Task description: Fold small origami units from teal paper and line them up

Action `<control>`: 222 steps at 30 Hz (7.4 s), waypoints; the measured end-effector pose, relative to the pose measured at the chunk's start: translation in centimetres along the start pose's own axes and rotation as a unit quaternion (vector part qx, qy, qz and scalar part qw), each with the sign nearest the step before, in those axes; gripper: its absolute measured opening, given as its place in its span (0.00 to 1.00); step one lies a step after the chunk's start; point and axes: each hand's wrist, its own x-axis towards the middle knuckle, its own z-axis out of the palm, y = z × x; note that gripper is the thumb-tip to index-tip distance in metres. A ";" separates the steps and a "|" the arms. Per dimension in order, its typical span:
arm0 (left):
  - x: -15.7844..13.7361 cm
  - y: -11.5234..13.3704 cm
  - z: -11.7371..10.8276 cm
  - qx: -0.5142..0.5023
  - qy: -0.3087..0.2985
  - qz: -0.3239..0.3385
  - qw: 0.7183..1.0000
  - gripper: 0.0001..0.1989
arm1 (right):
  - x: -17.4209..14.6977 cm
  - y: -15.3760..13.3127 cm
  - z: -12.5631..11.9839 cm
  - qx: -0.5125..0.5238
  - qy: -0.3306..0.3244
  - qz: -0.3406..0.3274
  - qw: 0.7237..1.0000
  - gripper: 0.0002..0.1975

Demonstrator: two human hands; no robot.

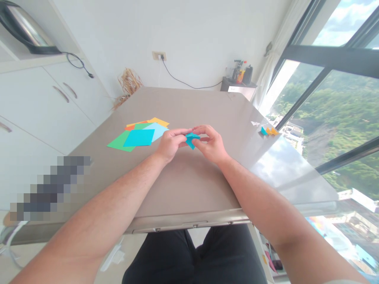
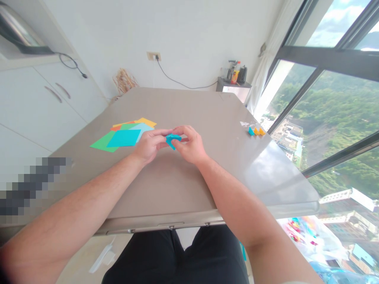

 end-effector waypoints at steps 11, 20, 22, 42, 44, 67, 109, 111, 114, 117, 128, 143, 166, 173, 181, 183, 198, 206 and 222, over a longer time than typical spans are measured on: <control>0.3 -0.3 -0.3 -0.004 -0.026 -0.042 0.999 0.17 | 0.2 1.0 -0.1 0.013 0.010 -0.078 0.997 0.02; 0.3 0.1 -0.3 -0.008 -0.040 -0.069 0.997 0.14 | 0.1 1.0 -0.1 -0.007 -0.001 -0.109 0.994 0.04; 0.3 0.1 -0.3 -0.009 -0.046 -0.071 0.996 0.14 | 0.1 1.0 -0.2 -0.015 -0.003 -0.112 0.994 0.04; 0.3 0.0 -0.3 0.008 -0.068 -0.108 0.992 0.13 | 0.1 1.2 -0.4 -0.049 -0.036 -0.083 0.995 0.06; 0.3 0.0 -0.4 0.013 -0.069 -0.107 0.992 0.13 | 0.1 1.3 -0.4 -0.055 -0.048 -0.093 0.993 0.05; 0.1 0.4 -0.6 0.034 -0.053 -0.055 0.997 0.19 | 0.3 0.1 -0.9 0.019 -0.016 0.036 0.999 0.06; -1.3 0.5 0.8 0.245 -0.035 0.085 0.965 0.19 | 0.3 0.4 -0.2 -0.097 0.053 -0.010 0.994 0.03; -1.3 0.5 0.9 0.242 -0.032 0.088 0.966 0.21 | 0.3 0.5 -0.2 -0.089 0.051 -0.015 0.995 0.02; -1.3 0.6 0.9 0.236 -0.021 0.092 0.967 0.20 | 0.3 0.5 -0.1 -0.075 0.040 -0.022 0.996 0.01; -1.2 0.7 0.7 0.249 -0.019 0.098 0.963 0.15 | 0.3 0.5 -0.1 -0.064 0.030 -0.018 0.997 0.01; -0.9 0.2 0.0 0.306 -0.051 0.130 0.942 0.10 | 0.5 1.2 -0.3 -0.123 0.030 -0.025 0.992 0.00; -0.6 0.6 0.1 0.372 -0.008 0.148 0.916 0.09 | 0.7 0.7 -0.7 -0.089 -0.017 0.083 0.992 0.07; -0.3 0.0 0.6 0.263 0.059 0.085 0.959 0.07 | 0.6 0.3 -0.1 0.000 0.024 0.122 0.992 0.05; -0.5 0.1 0.8 0.235 0.059 0.066 0.968 0.09 | 0.6 0.5 0.1 0.007 0.028 0.111 0.993 0.04; -0.2 -0.1 0.6 0.245 0.064 0.090 0.963 0.08 | 0.6 0.5 0.2 0.009 0.021 0.118 0.993 0.05; -0.2 -0.2 0.5 0.247 0.065 0.091 0.963 0.08 | 0.6 0.5 0.2 0.009 0.020 0.118 0.993 0.06; -0.3 0.3 0.8 0.263 0.055 0.091 0.959 0.03 | 0.5 0.3 0.1 -0.007 0.006 0.101 0.995 0.04; -0.4 1.1 -0.1 0.354 -0.006 0.102 0.929 0.07 | 0.4 0.6 -0.4 -0.028 -0.045 0.076 0.996 0.04; -0.6 0.8 -0.7 0.340 0.071 0.198 0.916 0.09 | 0.2 -0.3 0.2 0.019 0.010 0.120 0.993 0.10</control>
